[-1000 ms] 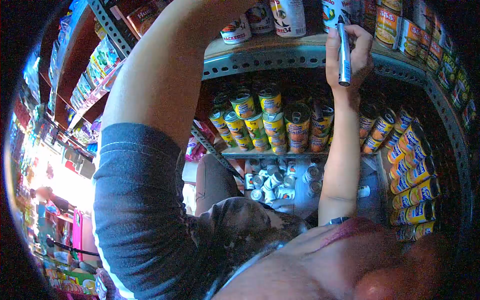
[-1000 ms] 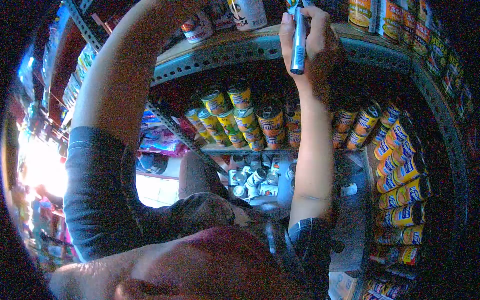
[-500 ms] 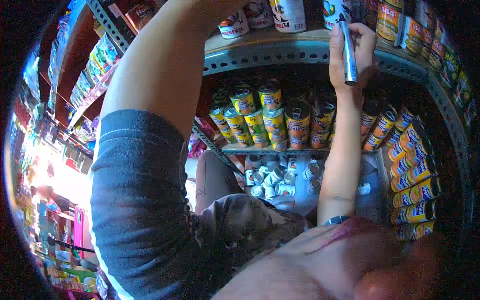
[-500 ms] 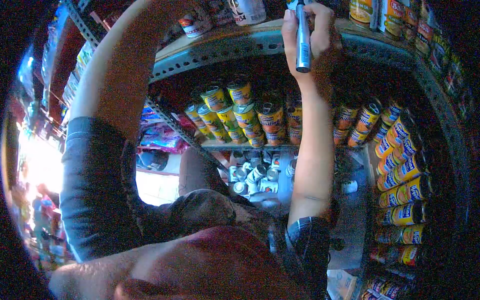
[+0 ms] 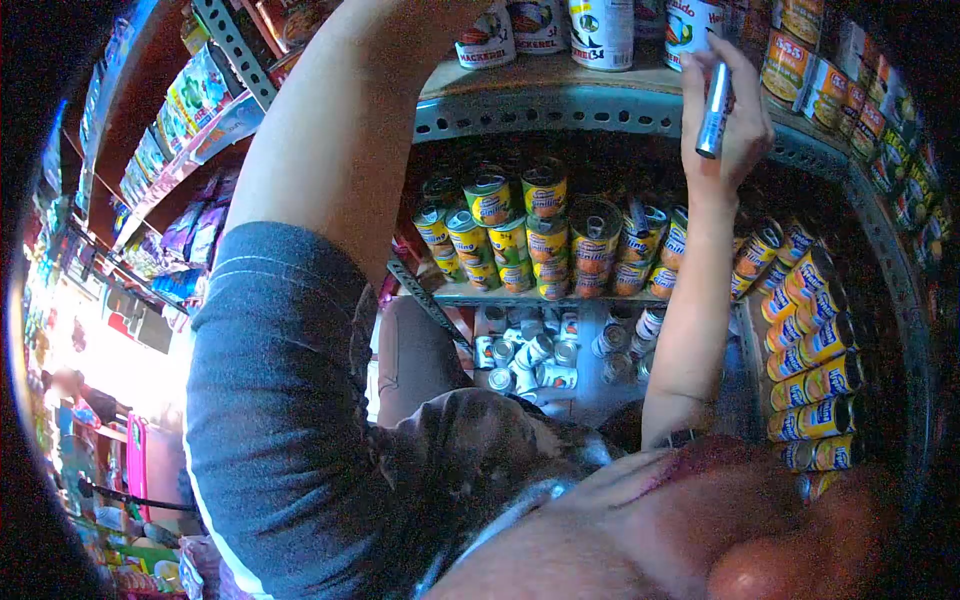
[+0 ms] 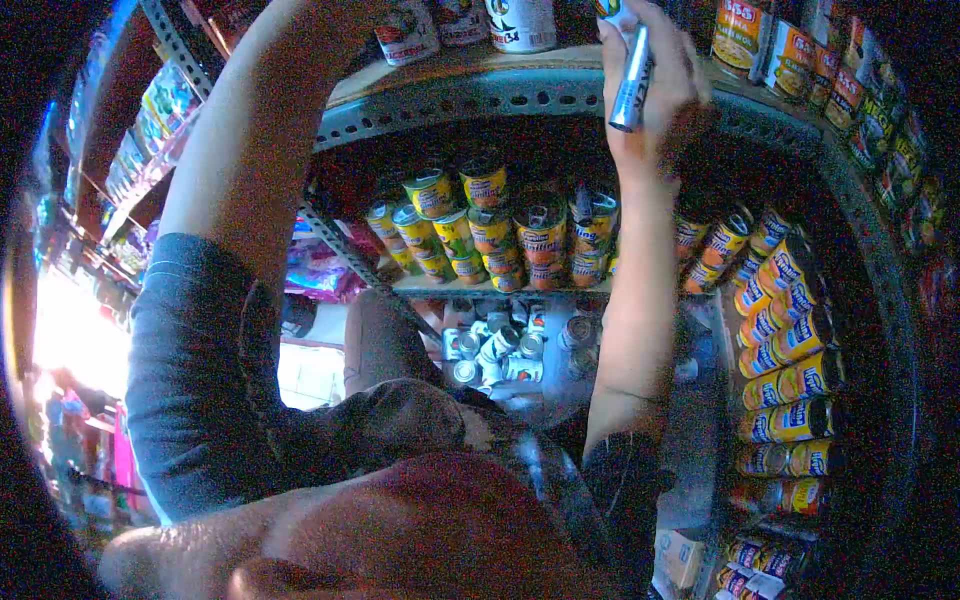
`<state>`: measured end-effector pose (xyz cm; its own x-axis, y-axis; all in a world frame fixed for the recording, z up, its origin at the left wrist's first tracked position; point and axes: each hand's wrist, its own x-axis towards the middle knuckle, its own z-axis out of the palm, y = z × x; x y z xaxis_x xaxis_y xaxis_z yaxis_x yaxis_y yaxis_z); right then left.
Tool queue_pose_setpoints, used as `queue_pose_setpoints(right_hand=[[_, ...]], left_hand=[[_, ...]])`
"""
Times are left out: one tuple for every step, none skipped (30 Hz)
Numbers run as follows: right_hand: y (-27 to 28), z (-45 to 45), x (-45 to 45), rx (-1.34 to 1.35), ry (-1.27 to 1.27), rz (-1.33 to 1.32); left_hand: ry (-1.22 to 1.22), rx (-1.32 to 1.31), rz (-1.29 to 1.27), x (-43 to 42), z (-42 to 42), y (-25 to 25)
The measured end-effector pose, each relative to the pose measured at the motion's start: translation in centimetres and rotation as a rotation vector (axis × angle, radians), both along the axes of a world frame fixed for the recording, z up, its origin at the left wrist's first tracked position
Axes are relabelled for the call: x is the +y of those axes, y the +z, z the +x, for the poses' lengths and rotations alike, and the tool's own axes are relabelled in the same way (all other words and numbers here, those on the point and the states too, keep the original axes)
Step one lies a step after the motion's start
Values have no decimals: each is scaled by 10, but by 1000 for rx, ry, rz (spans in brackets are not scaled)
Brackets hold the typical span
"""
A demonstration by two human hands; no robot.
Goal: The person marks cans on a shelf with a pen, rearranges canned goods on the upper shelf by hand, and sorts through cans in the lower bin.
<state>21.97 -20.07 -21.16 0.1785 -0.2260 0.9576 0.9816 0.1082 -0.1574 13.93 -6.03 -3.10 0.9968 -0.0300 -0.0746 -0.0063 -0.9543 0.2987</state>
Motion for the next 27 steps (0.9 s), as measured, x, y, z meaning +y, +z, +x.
queue_pose_setpoints(right_hand=[[5,2,-3,25,5,-32],[12,5,-5,61,15,-47],[19,8,-7,19,-113,-54],[27,10,-9,-22,-240,-60],[35,8,-11,-16,-263,-97],[41,5,-13,-50,-377,-130],[47,1,-15,-84,-491,-163],[53,-12,-16,-6,-433,-225],[59,-25,-16,75,-379,-284],[63,-26,-15,83,-371,-326],[66,-27,-15,134,-384,-372],[69,-28,-15,185,-398,-420],[68,-20,-13,144,-427,-396],[68,-14,-11,104,-455,-371],[68,-10,-10,103,-457,-374],[67,-6,-9,155,-415,-372],[68,-6,-9,207,-372,-368],[67,-8,-11,112,-459,-324],[66,-10,-14,231,-348,-322],[58,13,-8,54,-242,-153],[51,36,-1,-140,-155,-13],[52,34,13,-268,105,160],[43,33,11,-223,228,196],[35,32,10,-181,352,240],[29,32,12,-211,314,270],[26,28,14,-240,278,300],[20,28,13,-166,311,273]], left_hand=[[-6,-2,0,1,0,1],[-9,-6,-3,0,-2,1],[-16,-7,-1,-1,-3,2],[-21,-9,-3,-2,-6,2],[-24,-8,-5,0,-4,3],[-27,-9,-8,2,-4,4],[-32,-9,-8,4,-3,4],[-36,-10,-6,4,-3,4],[-36,-9,-9,4,-4,4],[-41,-11,-9,4,-6,4],[-43,-10,-9,2,-7,4],[-47,-14,-11,1,-10,5],[-51,-15,-14,1,-9,5],[-54,-14,-14,3,-8,7],[-59,-15,-13,5,-7,7],[-62,-16,-16,6,-5,7],[-66,-15,-15,6,-5,8],[-69,-17,-14,6,-4,7],[-72,-16,-14,6,-3,7],[-73,-21,-18,6,-4,8],[-80,-20,-16,6,-2,9],[-85,-22,-19,6,-1,9],[-86,-22,-18,6,0,9],[-92,-22,-18,6,0,10],[-93,-22,-15,5,0,10],[-97,-20,-17,5,0,10],[-97,-20,-18,6,0,11]])
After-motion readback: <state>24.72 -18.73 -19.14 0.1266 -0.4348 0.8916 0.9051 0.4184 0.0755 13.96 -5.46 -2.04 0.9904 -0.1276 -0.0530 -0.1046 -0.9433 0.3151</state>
